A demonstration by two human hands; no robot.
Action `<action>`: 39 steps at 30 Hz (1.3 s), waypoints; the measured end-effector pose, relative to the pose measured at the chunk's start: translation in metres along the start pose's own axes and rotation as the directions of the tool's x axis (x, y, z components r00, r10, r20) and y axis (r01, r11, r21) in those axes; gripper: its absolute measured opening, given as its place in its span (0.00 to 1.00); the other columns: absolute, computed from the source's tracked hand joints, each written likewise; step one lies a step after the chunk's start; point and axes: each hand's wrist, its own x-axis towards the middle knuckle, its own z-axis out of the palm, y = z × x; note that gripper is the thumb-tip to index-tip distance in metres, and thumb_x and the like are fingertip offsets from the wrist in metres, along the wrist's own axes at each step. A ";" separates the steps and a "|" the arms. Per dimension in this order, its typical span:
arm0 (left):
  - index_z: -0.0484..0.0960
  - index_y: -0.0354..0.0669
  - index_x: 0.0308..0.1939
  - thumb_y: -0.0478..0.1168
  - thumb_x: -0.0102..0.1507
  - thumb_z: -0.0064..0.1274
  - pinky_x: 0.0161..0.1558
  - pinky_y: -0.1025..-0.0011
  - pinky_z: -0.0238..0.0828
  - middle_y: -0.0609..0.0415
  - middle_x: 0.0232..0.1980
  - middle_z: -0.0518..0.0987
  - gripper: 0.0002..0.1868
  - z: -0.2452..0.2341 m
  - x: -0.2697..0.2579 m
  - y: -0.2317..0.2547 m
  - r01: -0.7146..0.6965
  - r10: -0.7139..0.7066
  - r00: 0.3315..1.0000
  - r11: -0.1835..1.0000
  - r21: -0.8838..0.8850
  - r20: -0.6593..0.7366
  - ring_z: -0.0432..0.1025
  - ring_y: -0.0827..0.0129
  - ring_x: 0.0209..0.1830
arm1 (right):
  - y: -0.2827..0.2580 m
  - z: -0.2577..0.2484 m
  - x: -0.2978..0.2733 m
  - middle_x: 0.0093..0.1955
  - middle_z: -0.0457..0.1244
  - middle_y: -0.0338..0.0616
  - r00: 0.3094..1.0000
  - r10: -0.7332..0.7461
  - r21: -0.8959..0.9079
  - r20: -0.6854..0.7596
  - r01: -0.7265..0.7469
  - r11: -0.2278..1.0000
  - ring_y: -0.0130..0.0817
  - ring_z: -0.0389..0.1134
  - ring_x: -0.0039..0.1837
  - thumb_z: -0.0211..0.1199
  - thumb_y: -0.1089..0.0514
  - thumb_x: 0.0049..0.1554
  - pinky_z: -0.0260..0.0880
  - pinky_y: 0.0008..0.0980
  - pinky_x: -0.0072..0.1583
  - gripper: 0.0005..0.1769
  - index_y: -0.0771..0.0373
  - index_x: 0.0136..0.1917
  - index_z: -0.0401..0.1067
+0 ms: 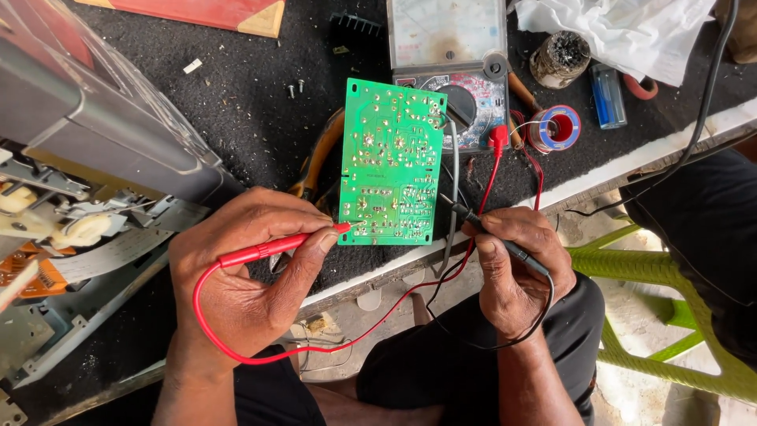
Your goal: The person uses a multimeter to test various points on a green circuit board. They hold the board steady with one hand while moving the red and black probes across different solder points and components.
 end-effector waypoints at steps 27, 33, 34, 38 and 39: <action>0.82 0.29 0.34 0.27 0.64 0.57 0.43 0.69 0.76 0.42 0.36 0.83 0.03 0.009 -0.001 0.000 0.000 -0.001 1.000 0.998 0.066 0.013 0.79 0.60 0.35 | 0.007 -0.006 0.002 0.43 0.66 0.44 0.999 -0.053 0.217 0.012 0.049 0.975 0.46 0.73 0.48 0.61 0.53 0.63 0.76 0.41 0.55 0.10 0.62 0.45 0.71; 0.81 0.25 0.33 0.24 0.64 0.54 0.43 0.68 0.77 0.40 0.36 0.83 0.04 0.015 -0.002 0.001 0.000 0.000 1.000 0.997 0.071 0.005 0.80 0.57 0.35 | 0.010 -0.008 0.008 0.42 0.66 0.50 0.990 -0.133 0.281 0.050 0.114 0.953 0.48 0.72 0.44 0.60 0.56 0.62 0.77 0.45 0.54 0.09 0.65 0.45 0.71; 0.81 0.25 0.33 0.24 0.64 0.54 0.43 0.68 0.77 0.40 0.36 0.83 0.04 0.015 -0.002 0.000 -0.001 0.000 1.000 0.998 0.070 0.011 0.80 0.57 0.35 | 0.010 -0.009 0.008 0.42 0.66 0.50 0.991 -0.129 0.279 0.047 0.111 0.954 0.48 0.72 0.44 0.60 0.56 0.62 0.77 0.45 0.54 0.09 0.65 0.45 0.71; 0.81 0.25 0.35 0.24 0.64 0.54 0.43 0.67 0.77 0.39 0.37 0.83 0.03 0.016 -0.003 -0.002 -0.013 0.013 1.000 0.998 0.062 0.011 0.80 0.57 0.36 | 0.011 -0.009 0.008 0.41 0.66 0.51 0.991 -0.126 0.269 0.051 0.108 0.957 0.48 0.71 0.44 0.60 0.56 0.62 0.76 0.43 0.54 0.10 0.65 0.45 0.71; 0.81 0.25 0.35 0.24 0.64 0.54 0.43 0.67 0.77 0.39 0.37 0.83 0.03 0.016 -0.003 -0.001 -0.004 0.003 1.000 0.998 0.065 0.009 0.80 0.57 0.36 | 0.011 -0.009 0.007 0.41 0.66 0.50 0.992 -0.116 0.269 0.050 0.099 0.958 0.49 0.71 0.44 0.60 0.56 0.61 0.76 0.43 0.54 0.10 0.65 0.44 0.71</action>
